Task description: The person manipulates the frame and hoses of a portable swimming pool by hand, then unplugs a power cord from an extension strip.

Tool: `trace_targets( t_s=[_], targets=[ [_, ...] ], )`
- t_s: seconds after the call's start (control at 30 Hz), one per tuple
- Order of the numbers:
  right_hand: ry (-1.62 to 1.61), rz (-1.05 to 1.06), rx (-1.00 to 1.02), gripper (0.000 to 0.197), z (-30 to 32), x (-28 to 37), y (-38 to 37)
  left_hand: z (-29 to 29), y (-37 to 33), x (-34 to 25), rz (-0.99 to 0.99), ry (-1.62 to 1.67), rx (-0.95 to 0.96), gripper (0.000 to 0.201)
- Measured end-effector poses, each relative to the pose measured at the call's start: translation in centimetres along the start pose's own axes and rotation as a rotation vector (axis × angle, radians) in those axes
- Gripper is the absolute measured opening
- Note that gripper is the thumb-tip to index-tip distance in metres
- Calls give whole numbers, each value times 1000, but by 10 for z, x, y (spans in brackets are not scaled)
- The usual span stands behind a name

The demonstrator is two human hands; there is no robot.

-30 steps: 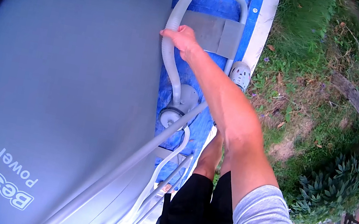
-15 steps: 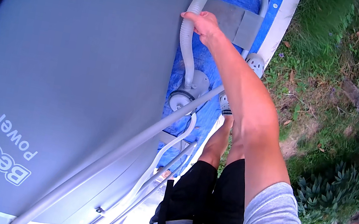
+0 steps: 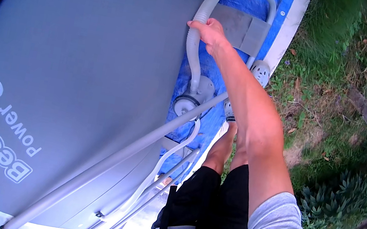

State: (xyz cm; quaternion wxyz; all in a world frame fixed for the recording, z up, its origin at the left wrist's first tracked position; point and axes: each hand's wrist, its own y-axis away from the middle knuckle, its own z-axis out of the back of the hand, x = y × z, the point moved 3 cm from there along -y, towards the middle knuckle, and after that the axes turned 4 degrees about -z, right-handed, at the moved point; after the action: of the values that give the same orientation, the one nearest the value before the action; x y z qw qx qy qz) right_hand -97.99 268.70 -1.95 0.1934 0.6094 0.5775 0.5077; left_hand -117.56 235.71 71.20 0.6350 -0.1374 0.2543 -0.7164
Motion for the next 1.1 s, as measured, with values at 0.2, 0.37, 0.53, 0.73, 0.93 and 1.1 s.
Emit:
trace_targets(
  t_s=[0.2, 0.37, 0.53, 0.73, 0.93, 1.1],
  targets=[
    [27, 10, 0, 36, -3, -2, 5, 10, -2, -1, -3, -14, -18, 42],
    [39, 35, 36, 39, -6, 0, 16, 26, -4, 19, 29, -9, -41, 41],
    [53, 17, 22, 38, -5, 0, 26, 40, -5, 28, 57, -17, -55, 41],
    [79, 1, -9, 38, -1, 3, 33, 57, -17, 36, 72, -40, -72, 41],
    [182, -8, -13, 36, 8, 0, 32, 80, -31, 57, 103, -110, -113, 41],
    [164, -38, -69, 34, 21, -7, 20, 92, -42, 62, 123, -211, -175, 41]
  ],
)
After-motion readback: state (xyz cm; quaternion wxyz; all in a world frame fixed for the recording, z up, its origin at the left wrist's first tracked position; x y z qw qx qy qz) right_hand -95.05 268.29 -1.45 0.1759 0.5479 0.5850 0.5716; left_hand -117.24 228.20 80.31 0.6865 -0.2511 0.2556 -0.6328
